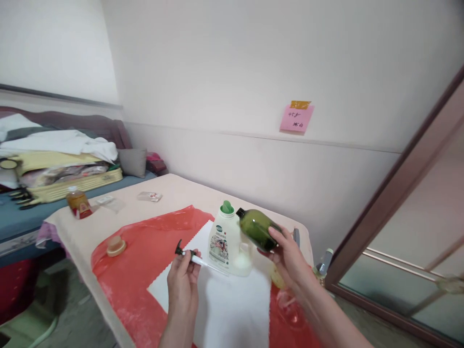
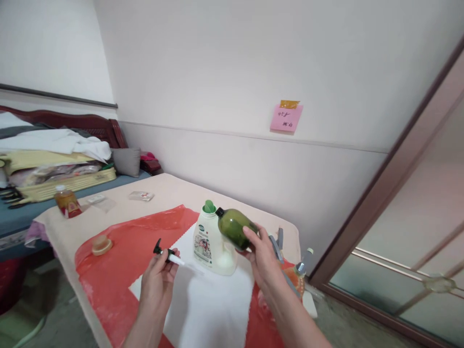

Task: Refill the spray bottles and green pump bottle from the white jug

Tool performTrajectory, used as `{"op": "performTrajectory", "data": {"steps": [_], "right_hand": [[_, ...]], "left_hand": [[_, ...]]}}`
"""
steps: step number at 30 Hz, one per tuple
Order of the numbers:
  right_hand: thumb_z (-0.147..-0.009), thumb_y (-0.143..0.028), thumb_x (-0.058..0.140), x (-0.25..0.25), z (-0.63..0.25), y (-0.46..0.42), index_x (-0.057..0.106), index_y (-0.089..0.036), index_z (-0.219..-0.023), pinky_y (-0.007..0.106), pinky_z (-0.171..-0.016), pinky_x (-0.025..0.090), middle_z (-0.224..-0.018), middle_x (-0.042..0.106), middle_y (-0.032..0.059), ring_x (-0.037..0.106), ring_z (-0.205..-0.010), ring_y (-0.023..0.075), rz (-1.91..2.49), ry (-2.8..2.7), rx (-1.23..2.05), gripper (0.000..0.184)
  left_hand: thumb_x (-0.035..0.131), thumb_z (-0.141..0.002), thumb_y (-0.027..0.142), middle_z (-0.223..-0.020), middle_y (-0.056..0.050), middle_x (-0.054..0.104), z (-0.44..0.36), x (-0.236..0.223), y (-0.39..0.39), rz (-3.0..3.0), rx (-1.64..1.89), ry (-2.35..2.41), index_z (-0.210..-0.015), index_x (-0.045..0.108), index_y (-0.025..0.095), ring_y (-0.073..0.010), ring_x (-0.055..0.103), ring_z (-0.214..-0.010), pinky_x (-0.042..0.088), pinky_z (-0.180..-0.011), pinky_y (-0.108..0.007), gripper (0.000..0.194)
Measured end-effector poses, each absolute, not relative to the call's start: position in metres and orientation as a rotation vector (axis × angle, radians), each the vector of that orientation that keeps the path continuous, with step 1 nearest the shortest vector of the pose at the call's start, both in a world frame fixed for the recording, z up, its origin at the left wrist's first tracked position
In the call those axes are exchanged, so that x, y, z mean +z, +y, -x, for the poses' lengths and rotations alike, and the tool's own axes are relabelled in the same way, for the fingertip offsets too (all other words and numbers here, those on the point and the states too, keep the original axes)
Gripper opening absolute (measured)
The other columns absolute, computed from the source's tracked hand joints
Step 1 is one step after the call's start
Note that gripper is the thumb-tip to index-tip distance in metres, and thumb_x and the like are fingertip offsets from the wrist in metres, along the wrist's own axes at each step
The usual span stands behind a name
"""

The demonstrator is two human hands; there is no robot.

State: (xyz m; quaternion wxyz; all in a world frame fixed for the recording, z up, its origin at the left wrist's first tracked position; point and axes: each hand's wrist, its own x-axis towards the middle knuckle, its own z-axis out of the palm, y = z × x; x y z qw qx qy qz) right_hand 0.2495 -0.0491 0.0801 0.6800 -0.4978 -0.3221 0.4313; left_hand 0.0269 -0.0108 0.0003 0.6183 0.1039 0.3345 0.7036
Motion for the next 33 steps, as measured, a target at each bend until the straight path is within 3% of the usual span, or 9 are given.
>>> {"op": "performTrajectory", "data": {"steps": [13,20,27,33], "right_hand": [[-0.067,-0.054,0.073,0.145,-0.266,0.009,0.051,-0.029,-0.114,0.034,-0.063,0.049,-0.108,0.061,0.0051,0.061,-0.089,0.0238,1.58,-1.212,0.643,0.058],[-0.062,-0.049,0.076,0.184,-0.252,0.024,0.053,-0.029,-0.119,0.041,-0.083,0.045,-0.113,0.061,0.0071,0.057,-0.102,0.0285,1.785,-1.574,0.35,0.065],[-0.06,-0.051,0.074,0.214,-0.239,0.047,0.045,-0.024,-0.126,0.038,-0.078,0.047,-0.116,0.062,0.0106,0.06,-0.095,0.0272,1.921,-1.772,0.249,0.077],[-0.06,-0.051,0.073,0.226,-0.223,0.058,0.049,-0.025,-0.12,0.039,-0.078,0.048,-0.11,0.065,0.0089,0.06,-0.094,0.0278,1.961,-1.875,0.137,0.07]], "left_hand": [[0.063,-0.083,0.012,-0.083,-0.009,0.07,-0.026,0.003,-0.008,-0.147,1.564,0.782,-0.079,0.06,0.014,-0.016,0.07,-0.079,0.057,-0.073,-0.025,0.006],[0.065,-0.082,0.014,-0.084,-0.008,0.069,-0.025,0.006,-0.012,-0.215,1.57,0.739,-0.08,0.06,0.014,-0.0154,0.069,-0.081,0.057,-0.076,-0.027,0.005],[0.065,-0.083,0.015,-0.087,-0.008,0.069,-0.023,0.006,-0.011,-0.205,1.565,0.748,-0.081,0.059,0.015,-0.0146,0.069,-0.081,0.057,-0.073,-0.025,0.006],[0.062,-0.084,0.013,-0.086,-0.009,0.07,-0.022,0.007,-0.008,-0.134,1.538,0.787,-0.083,0.061,0.015,-0.0142,0.069,-0.079,0.056,-0.068,-0.023,0.003]]}}
